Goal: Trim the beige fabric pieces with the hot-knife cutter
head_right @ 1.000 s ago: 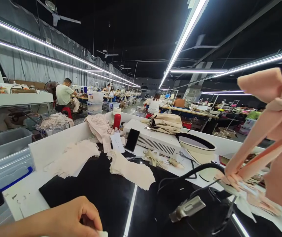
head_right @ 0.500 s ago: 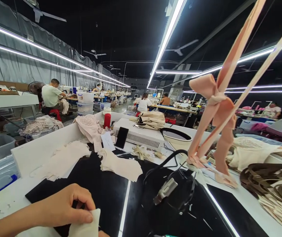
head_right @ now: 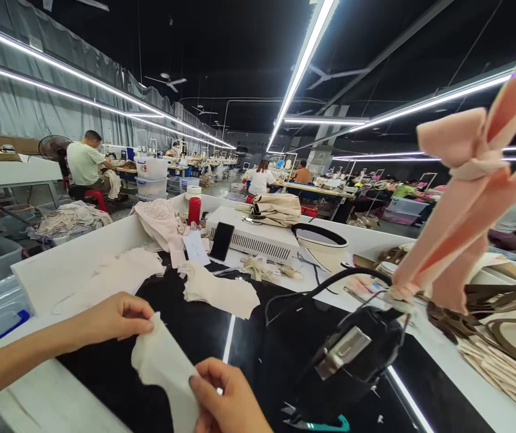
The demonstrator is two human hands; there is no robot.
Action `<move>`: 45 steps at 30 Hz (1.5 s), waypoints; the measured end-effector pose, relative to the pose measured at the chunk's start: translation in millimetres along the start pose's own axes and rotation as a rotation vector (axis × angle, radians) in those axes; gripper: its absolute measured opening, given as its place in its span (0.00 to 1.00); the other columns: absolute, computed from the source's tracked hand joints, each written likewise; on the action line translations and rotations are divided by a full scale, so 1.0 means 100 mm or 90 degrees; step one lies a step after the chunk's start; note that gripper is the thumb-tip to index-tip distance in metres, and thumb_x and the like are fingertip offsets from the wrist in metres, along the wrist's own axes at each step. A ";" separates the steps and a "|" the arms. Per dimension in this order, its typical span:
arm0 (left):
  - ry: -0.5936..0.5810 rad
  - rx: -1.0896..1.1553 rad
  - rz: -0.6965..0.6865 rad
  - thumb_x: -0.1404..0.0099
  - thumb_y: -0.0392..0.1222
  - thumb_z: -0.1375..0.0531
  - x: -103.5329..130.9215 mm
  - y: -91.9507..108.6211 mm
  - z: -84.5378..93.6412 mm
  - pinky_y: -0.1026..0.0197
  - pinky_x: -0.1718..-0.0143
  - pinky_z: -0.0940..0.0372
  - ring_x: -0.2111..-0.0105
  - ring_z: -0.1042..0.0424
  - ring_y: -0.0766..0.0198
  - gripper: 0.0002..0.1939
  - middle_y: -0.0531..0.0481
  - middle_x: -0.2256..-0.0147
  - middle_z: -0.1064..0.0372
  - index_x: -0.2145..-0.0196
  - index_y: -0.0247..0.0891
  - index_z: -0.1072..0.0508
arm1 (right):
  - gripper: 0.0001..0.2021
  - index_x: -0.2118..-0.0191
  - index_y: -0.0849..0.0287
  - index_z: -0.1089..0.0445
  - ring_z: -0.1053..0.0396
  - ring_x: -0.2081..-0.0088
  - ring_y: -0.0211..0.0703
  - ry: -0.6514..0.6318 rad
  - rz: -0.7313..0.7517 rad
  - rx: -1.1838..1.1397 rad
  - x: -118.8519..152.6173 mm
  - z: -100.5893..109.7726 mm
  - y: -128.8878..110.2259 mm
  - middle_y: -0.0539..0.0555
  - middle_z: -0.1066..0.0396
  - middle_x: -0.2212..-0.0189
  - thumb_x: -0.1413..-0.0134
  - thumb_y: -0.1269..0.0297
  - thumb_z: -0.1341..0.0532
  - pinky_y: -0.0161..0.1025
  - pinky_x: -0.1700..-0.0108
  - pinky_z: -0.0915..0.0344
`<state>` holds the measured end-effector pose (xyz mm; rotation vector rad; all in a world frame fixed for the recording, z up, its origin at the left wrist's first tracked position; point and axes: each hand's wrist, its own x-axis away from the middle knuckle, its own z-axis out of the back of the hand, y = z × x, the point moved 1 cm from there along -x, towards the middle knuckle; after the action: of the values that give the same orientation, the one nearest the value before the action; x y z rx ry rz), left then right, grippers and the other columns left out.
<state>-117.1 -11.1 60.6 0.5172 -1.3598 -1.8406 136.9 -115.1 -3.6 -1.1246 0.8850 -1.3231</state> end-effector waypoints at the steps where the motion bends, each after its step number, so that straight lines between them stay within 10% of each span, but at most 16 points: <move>1: 0.014 -0.021 -0.003 0.41 0.57 0.35 -0.07 0.04 0.04 0.68 0.79 0.48 0.80 0.41 0.70 0.21 0.55 0.80 0.33 0.63 0.34 0.19 | 0.28 0.64 0.62 0.24 0.33 0.83 0.37 0.053 0.017 -0.006 -0.07 0.05 -0.05 0.48 0.33 0.82 0.44 0.36 0.35 0.30 0.81 0.38; 6: 0.109 -0.064 -0.112 0.37 0.53 0.39 -0.55 0.35 0.19 0.65 0.73 0.36 0.73 0.29 0.65 0.19 0.48 0.69 0.23 0.61 0.34 0.21 | 0.29 0.57 0.60 0.24 0.22 0.64 0.50 0.245 0.143 0.010 -0.55 0.44 -0.33 0.57 0.23 0.66 0.44 0.35 0.37 0.41 0.63 0.24; 11: 0.186 -0.151 -0.253 0.33 0.45 0.41 -1.01 0.39 0.15 0.59 0.51 0.33 0.55 0.25 0.58 0.12 0.47 0.57 0.22 0.60 0.37 0.20 | 0.25 0.54 0.58 0.25 0.28 0.48 0.58 0.423 0.291 0.125 -0.96 0.77 -0.37 0.61 0.24 0.52 0.38 0.40 0.42 0.55 0.40 0.34; 21: 0.087 -0.347 -0.298 0.30 0.38 0.43 -1.25 -0.26 -0.05 0.57 0.44 0.35 0.50 0.25 0.57 0.12 0.49 0.51 0.22 0.56 0.40 0.20 | 0.15 0.58 0.56 0.24 0.25 0.52 0.52 0.293 0.347 0.427 -1.13 0.86 0.18 0.59 0.22 0.54 0.32 0.60 0.48 0.48 0.46 0.29; 36: 0.139 -0.447 -0.325 0.21 0.48 0.55 -1.39 0.02 -0.15 0.53 0.34 0.43 0.40 0.33 0.55 0.23 0.45 0.43 0.27 0.46 0.39 0.24 | 0.31 0.45 0.58 0.26 0.33 0.51 0.55 0.352 0.223 0.710 -0.92 0.61 0.02 0.61 0.28 0.51 0.48 0.88 0.51 0.48 0.45 0.35; 45: 0.075 -0.539 -0.194 0.25 0.51 0.47 -1.61 -0.47 -0.37 0.32 0.32 0.51 0.29 0.52 0.41 0.26 0.37 0.29 0.50 0.34 0.41 0.35 | 0.33 0.44 0.58 0.27 0.32 0.47 0.50 0.214 0.269 0.621 -0.59 0.36 0.03 0.58 0.28 0.48 0.51 0.88 0.51 0.44 0.42 0.34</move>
<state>-7.4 97.7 -15.8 0.3729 -0.3414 -2.3620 166.8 -53.4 -3.8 0.0438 0.5331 -1.3427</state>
